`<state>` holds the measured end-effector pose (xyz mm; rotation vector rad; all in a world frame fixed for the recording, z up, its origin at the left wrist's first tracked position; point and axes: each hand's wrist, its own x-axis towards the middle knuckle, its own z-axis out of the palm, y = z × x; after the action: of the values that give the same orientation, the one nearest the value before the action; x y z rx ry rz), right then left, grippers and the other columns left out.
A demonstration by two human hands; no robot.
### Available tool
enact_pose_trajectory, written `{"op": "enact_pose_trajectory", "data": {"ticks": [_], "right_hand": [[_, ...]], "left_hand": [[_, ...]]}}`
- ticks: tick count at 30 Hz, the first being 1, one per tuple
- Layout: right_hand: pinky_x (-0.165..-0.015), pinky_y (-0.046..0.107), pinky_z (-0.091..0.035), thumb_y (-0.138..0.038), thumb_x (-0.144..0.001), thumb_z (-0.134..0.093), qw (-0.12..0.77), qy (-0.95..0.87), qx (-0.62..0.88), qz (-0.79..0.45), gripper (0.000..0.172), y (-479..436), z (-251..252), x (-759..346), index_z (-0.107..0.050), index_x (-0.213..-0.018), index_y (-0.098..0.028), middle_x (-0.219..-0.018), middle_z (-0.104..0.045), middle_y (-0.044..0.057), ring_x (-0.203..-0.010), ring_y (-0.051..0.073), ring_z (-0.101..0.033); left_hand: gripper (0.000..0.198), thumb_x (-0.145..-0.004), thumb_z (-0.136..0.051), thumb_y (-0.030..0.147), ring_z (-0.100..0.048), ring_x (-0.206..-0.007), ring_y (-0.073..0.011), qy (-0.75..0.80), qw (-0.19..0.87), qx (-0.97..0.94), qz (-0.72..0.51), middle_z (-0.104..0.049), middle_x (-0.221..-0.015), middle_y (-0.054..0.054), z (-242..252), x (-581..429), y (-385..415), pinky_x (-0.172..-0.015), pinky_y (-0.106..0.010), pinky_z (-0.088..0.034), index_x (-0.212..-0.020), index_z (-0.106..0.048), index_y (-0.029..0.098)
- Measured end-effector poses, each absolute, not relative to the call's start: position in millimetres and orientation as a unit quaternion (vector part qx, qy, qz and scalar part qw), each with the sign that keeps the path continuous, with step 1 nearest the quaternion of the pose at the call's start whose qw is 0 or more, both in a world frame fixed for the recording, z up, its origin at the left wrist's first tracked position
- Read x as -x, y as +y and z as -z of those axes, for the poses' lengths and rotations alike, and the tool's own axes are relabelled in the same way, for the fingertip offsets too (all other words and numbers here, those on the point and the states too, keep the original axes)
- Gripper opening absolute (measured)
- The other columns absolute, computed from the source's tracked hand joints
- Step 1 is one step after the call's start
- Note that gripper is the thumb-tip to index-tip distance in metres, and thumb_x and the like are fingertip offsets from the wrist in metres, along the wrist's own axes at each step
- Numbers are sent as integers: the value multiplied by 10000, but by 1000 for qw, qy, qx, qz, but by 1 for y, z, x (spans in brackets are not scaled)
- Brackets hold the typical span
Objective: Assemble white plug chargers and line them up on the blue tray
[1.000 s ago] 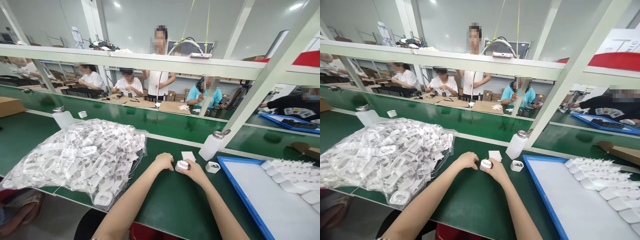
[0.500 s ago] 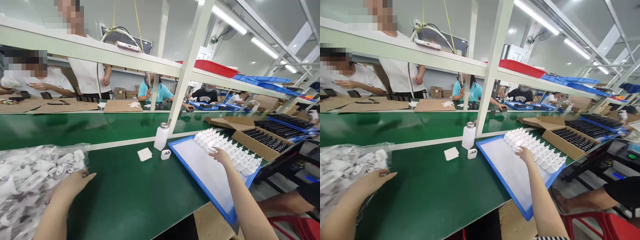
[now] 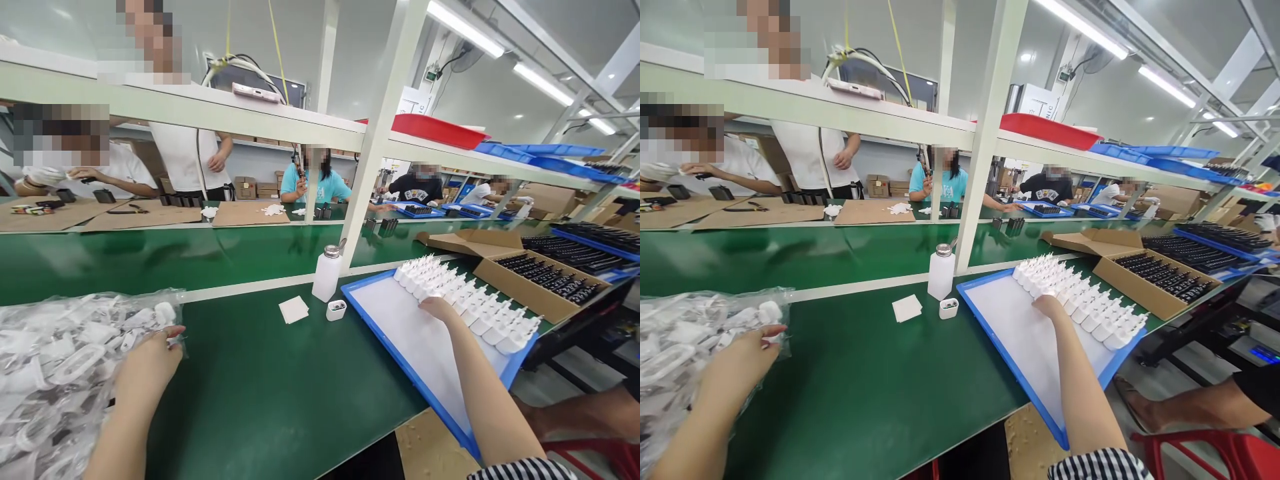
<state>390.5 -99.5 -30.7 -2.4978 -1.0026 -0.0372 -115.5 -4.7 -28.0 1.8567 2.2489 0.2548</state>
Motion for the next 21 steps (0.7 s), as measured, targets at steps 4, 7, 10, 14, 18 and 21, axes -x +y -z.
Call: {"op": "enact_pose_trajectory", "data": {"ticks": [4, 7, 10, 14, 18, 21], "right_hand": [[-584, 271, -395, -170, -612, -467, 125, -344, 929, -48, 177, -100, 24, -382, -590, -734, -134, -824, -575, 110, -749, 215, -528], [-636, 300, -385, -170, -616, -465, 72, -349, 931, -75, 244, -100, 12, -368, -565, -831, -112, -908, -547, 137, -835, 249, -499], [-682, 319, -364, -185, -601, -495, 39, -398, 911, -96, 292, -95, -6, -331, -545, -869, -81, -925, -535, 160, -870, 273, -476], [-656, 292, -370, -304, -673, -424, 85, -608, 777, -138, 292, -86, -17, -238, -500, -924, -176, -841, -563, 67, -768, 204, -516], [-560, 232, -391, -374, -681, -421, 176, -717, 554, -385, 253, -79, 4, -131, -502, -850, -204, -720, -559, 4, -594, 118, -522], [-414, 189, -356, -388, -676, -426, 260, -643, 507, -511, 295, -65, 32, -79, -442, -896, -192, -752, -527, 11, -522, 87, -503]], "left_hand": [[235, -593, -382, 175, -511, -675, -160, 716, 109, -652, -224, -545, -900, -14, 29, 106, -9, -588, -250, -375, -765, -540, 201], [186, -576, -409, 186, -512, -693, -165, 639, 157, -661, -360, -556, -830, -15, 34, 99, -11, -649, -276, -375, -694, -552, 201], [168, -535, -498, 252, -511, -698, -153, 545, 329, -609, -474, -561, -759, -10, 35, 87, -16, -646, -259, -383, -680, -558, 193], [236, -484, -577, 274, -482, -538, -84, 397, 610, -375, -574, -533, -615, 5, 34, 70, -22, -520, -209, -382, -678, -529, 148], [179, -491, -573, 238, -360, -388, -24, 305, 709, -244, -587, -413, -456, 61, 41, 61, -21, -415, -166, -320, -624, -507, 137], [157, -522, -550, 246, -352, -387, -23, 323, 680, -260, -605, -404, -444, 57, 47, 59, -21, -396, -155, -298, -620, -513, 128]]}}
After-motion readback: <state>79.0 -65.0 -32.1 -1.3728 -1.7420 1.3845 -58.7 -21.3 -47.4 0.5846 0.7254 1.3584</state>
